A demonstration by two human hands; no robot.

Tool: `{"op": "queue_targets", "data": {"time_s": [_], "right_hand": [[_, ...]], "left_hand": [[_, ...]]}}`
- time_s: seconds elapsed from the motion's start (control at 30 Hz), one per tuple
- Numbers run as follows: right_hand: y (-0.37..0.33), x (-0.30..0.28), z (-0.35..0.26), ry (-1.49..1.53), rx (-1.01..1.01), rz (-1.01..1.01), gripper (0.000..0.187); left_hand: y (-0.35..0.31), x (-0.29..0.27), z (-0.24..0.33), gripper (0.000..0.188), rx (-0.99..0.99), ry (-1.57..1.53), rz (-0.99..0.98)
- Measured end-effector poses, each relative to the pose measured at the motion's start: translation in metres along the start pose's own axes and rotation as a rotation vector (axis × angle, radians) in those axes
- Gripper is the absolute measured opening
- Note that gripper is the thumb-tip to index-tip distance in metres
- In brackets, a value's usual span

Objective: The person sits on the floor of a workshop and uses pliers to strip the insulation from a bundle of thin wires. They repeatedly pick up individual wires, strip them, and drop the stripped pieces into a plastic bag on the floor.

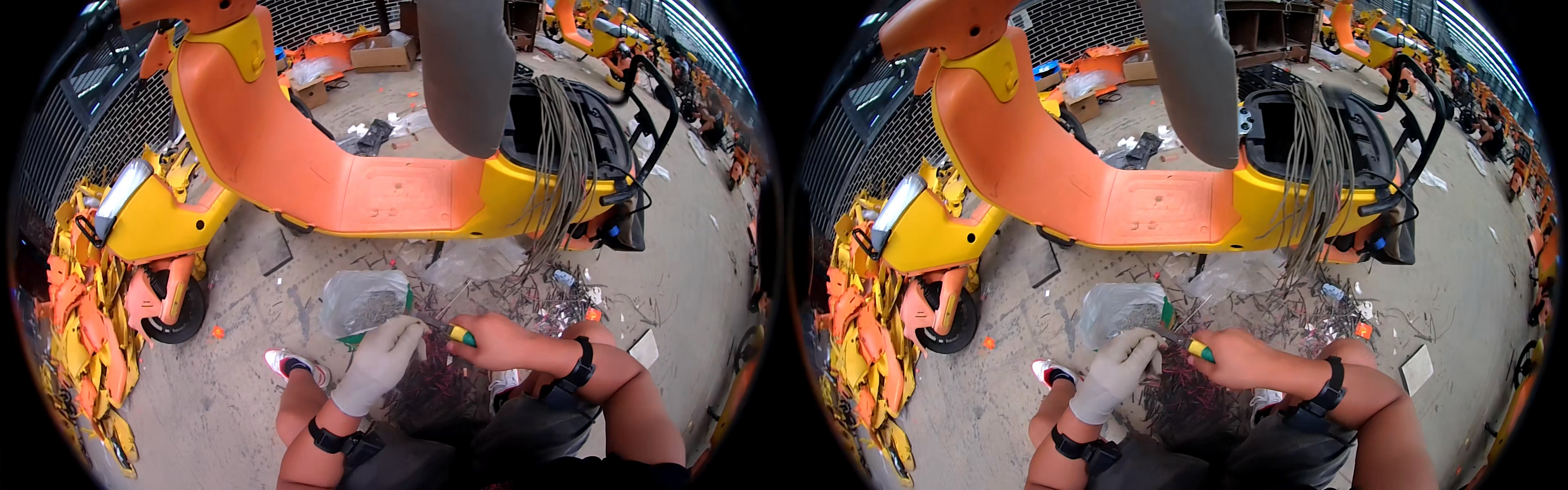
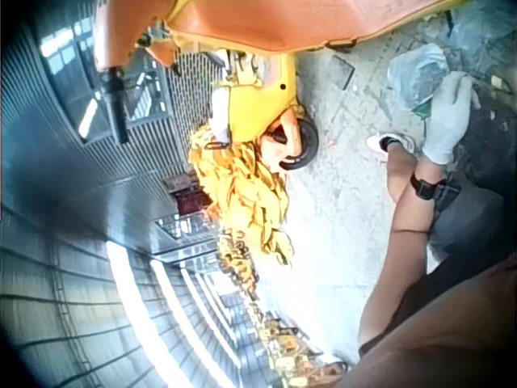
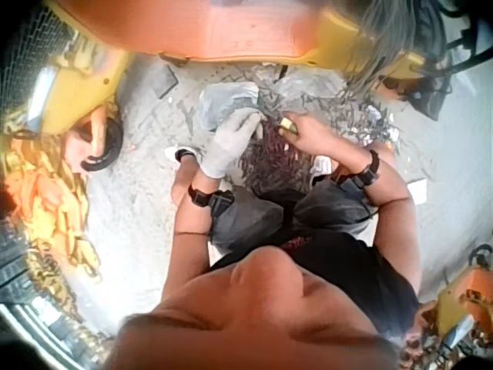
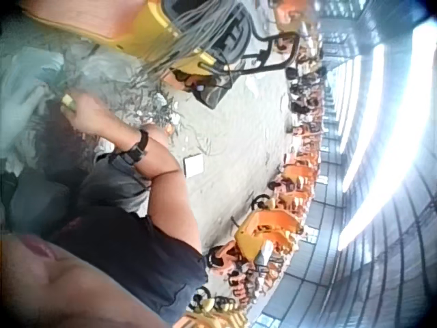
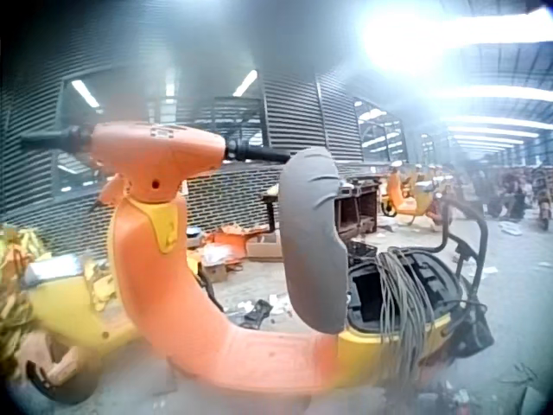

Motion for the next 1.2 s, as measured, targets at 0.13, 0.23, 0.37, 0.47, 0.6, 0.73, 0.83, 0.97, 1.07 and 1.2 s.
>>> {"op": "queue_targets", "data": {"time_s": [0.13,0.23,0.37,0.47,0.6,0.73,0.83,0.97,1.07,1.2], "right_hand": [[0.008,0.011,0.014,-0.196,-0.055,0.129,0.038],[0.007,0.024,0.016,-0.391,-0.102,0.087,0.042],[0.001,0.033,0.006,-0.465,-0.142,0.070,0.043],[-0.001,0.039,0.008,-0.482,-0.120,0.036,0.050],[-0.002,0.050,0.021,-0.439,-0.111,-0.015,0.056],[-0.005,0.052,0.029,-0.455,-0.069,-0.153,0.052],[-0.005,0.043,0.028,-0.411,-0.026,-0.192,0.048],[-0.008,0.034,0.037,-0.383,-0.010,-0.134,0.043],[-0.008,0.030,0.047,-0.365,0.021,-0.064,0.042],[-0.013,0.024,0.056,-0.363,0.060,-0.051,0.040]], "left_hand": [[0.003,-0.013,-0.005,0.025,-0.013,0.103,0.165],[0.004,-0.004,0.005,0.031,0.250,0.494,0.210],[0.016,0.011,-0.016,0.033,0.148,0.598,0.071],[0.022,0.016,-0.021,0.029,0.163,0.636,0.024],[0.030,-0.005,-0.025,0.029,0.101,0.496,0.193],[0.044,-0.054,-0.030,0.032,0.034,0.502,0.405],[0.056,-0.097,-0.065,0.038,-0.012,0.503,0.537],[0.070,-0.118,-0.090,0.039,-0.135,0.515,0.536],[0.082,-0.133,-0.112,0.040,-0.157,0.691,0.533],[0.083,-0.147,-0.135,0.042,-0.138,0.822,0.586]]}}
Point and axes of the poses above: each hand's wrist, its own y-axis towards the middle knuckle, its own x-axis out of the palm, z = x × y, the point moved 7 cm from there along y, towards the middle knuckle, and after that the axes turned 9 degrees about -y, right-handed, at the moved point
